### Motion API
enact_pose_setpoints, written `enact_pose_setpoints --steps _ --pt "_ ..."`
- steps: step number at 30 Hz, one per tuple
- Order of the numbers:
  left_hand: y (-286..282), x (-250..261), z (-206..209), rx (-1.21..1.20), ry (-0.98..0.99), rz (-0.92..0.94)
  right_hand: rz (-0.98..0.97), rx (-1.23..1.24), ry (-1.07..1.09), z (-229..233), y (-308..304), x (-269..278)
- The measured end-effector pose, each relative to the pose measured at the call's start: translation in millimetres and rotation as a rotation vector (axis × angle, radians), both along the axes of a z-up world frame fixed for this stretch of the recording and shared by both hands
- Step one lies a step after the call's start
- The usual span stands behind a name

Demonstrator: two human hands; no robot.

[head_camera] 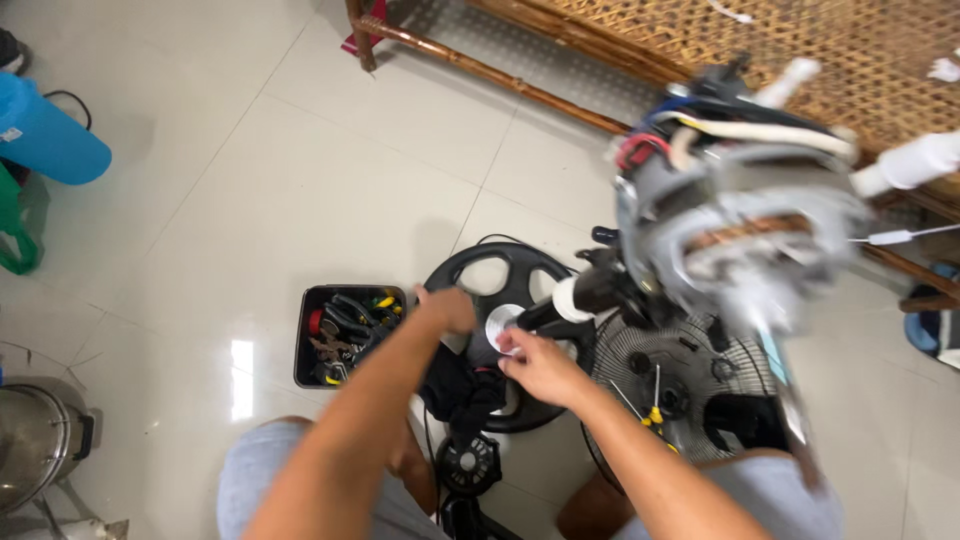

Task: The person disassembles the motor housing of an electric fan, wipes the internal components with a cloth, and reassembles the housing onto the fan shaft.

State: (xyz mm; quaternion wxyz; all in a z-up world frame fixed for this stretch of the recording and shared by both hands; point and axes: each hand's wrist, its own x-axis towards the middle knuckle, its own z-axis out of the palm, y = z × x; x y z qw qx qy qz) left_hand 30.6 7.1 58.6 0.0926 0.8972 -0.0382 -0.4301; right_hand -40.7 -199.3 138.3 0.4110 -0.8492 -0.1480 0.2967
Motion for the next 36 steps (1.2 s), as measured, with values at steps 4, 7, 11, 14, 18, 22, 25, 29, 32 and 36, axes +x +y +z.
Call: enact_pose_setpoints --steps 4,7,11,14,18,22,25,29,32,36 --pt "20 -14 127 -0.314 -0.181 -0.002 -0.063 0.056 -0.119 33 4 -3" --pt "34 -58 212 -0.751 -0.374 -0.013 -0.242 0.291 -0.027 60 5 -14" --pt "14 -122 291 -1.029 -0.557 -0.107 -0.247 0.708 -0.147 95 -14 -39" --pt "-17 -152 324 -1.056 -0.739 -0.071 -0.257 0.776 -0.199 119 -40 -54" --pt "-60 -160 334 -0.993 -0.722 0.289 -0.296 0.720 -0.197 148 -65 -71" --pt "-77 -153 322 -1.147 -0.868 0.325 -0.385 0.670 -0.316 180 -79 -76" --pt "-79 -152 314 -1.279 -0.765 0.382 -0.477 0.824 -0.364 198 -85 -75" --pt "-88 -153 314 -1.258 -0.708 0.503 -0.483 0.839 -0.360 207 -77 -72" --pt "-89 -157 321 -1.083 -1.011 0.366 -0.471 0.918 -0.375 209 -66 -72" --pt "-84 -156 327 -1.045 -1.070 0.311 -0.439 0.968 -0.351 214 -54 -68"
